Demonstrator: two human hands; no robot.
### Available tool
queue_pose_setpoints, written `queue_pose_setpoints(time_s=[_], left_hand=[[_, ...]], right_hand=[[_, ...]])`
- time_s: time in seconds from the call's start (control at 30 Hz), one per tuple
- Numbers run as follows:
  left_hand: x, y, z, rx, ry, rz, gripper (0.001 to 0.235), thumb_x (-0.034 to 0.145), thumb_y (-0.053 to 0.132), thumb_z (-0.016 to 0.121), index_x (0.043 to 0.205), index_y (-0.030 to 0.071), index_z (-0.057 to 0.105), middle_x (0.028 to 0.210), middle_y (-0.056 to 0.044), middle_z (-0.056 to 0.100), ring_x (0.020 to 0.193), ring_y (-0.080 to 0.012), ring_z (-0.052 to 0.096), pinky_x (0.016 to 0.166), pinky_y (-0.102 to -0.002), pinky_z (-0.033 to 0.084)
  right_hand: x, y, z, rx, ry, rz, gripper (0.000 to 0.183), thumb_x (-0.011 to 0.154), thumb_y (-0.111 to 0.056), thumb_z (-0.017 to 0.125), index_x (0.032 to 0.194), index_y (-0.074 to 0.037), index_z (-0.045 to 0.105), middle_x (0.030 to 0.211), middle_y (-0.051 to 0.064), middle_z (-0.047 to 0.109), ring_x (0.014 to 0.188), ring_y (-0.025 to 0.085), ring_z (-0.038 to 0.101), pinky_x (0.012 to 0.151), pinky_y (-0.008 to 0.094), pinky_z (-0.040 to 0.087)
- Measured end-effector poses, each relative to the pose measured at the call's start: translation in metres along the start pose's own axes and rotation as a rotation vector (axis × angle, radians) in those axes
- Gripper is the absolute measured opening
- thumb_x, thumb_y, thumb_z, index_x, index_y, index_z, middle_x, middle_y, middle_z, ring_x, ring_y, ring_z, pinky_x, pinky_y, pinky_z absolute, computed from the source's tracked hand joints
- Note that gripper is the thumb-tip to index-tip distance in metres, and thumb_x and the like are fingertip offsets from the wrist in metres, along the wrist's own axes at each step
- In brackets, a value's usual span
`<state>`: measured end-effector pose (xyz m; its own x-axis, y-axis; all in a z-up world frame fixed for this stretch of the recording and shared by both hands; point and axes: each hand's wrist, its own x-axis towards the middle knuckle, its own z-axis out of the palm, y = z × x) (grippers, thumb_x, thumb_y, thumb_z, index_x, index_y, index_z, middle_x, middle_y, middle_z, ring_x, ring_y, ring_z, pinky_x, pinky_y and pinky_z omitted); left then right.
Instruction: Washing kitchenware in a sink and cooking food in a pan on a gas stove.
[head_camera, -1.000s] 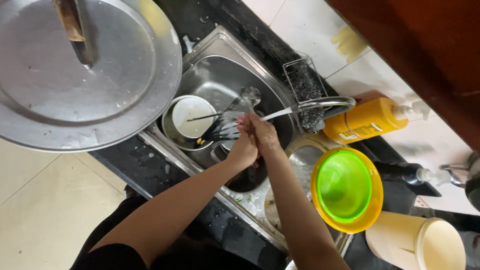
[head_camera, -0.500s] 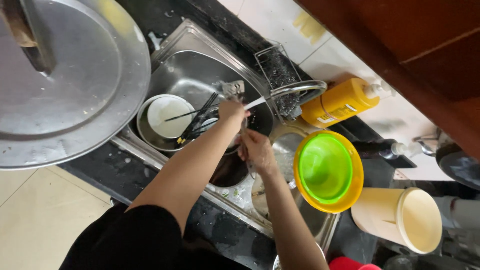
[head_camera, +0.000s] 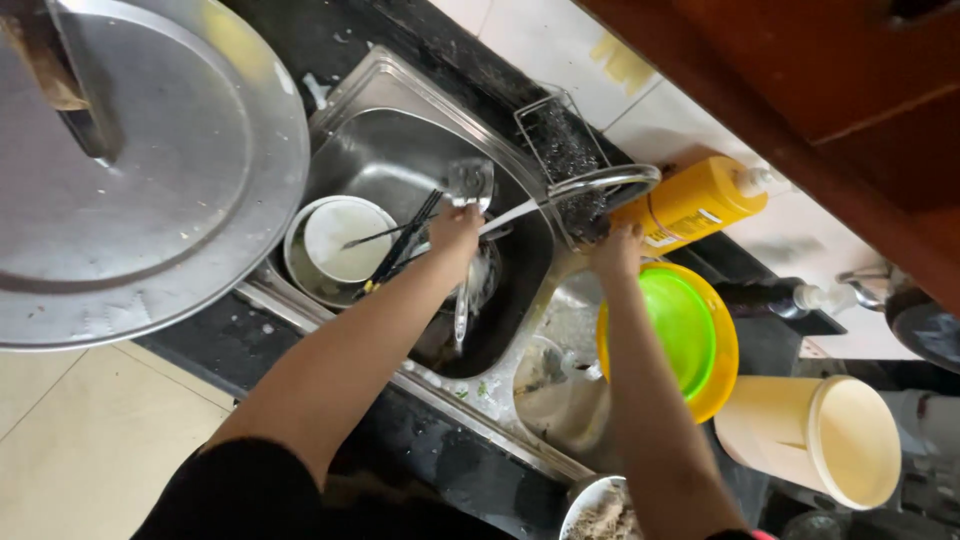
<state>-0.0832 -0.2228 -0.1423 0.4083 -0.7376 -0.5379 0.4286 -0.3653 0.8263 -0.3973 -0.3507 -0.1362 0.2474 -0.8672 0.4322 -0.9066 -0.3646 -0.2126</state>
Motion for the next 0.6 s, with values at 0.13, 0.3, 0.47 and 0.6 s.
queue_pose_setpoints(time_s=[0.13,0.3,0.47,0.6], left_hand=[[-0.043,0.013,-0.053,-0.079,0.009,0.037,0.031,0.099,0.031,0.065,0.114,0.005,0.071,0.104,-0.01,0.074,0.088,-0.0197,0.066,0.074,-0.042,0.05],[-0.058,0.038,-0.11,0.009,0.133,0.016,0.027,0.1,0.027,0.064,0.115,0.006,0.073,0.098,-0.008,0.071,0.08,-0.0187,0.059,0.071,-0.038,0.047],[-0.049,0.039,-0.136,-0.33,0.104,0.097,0.019,0.099,0.021,0.062,0.111,0.008,0.067,0.096,-0.003,0.069,0.083,-0.014,0.061,0.071,-0.03,0.051],[-0.051,0.042,-0.15,-0.419,0.121,0.144,0.017,0.099,0.02,0.061,0.11,0.008,0.065,0.1,-0.001,0.071,0.088,-0.0111,0.065,0.076,-0.027,0.055]], right_hand=[[0.035,0.031,-0.003,-0.254,-0.489,0.003,0.036,0.081,-0.031,0.076,0.107,-0.004,0.076,0.104,0.025,0.074,0.1,0.043,0.07,0.087,0.051,0.056],[0.05,-0.01,-0.038,-0.047,-0.611,-0.06,0.061,0.067,-0.05,0.087,0.108,-0.005,0.076,0.101,0.023,0.075,0.098,0.04,0.072,0.084,0.051,0.057],[0.051,-0.017,-0.064,-0.104,-0.656,-0.121,0.062,0.068,-0.05,0.086,0.11,-0.006,0.076,0.104,0.022,0.075,0.1,0.039,0.072,0.086,0.049,0.056],[0.061,0.053,-0.028,-0.167,-0.739,-0.139,0.052,0.079,-0.049,0.078,0.112,-0.008,0.077,0.104,0.021,0.076,0.099,0.038,0.073,0.086,0.048,0.057]])
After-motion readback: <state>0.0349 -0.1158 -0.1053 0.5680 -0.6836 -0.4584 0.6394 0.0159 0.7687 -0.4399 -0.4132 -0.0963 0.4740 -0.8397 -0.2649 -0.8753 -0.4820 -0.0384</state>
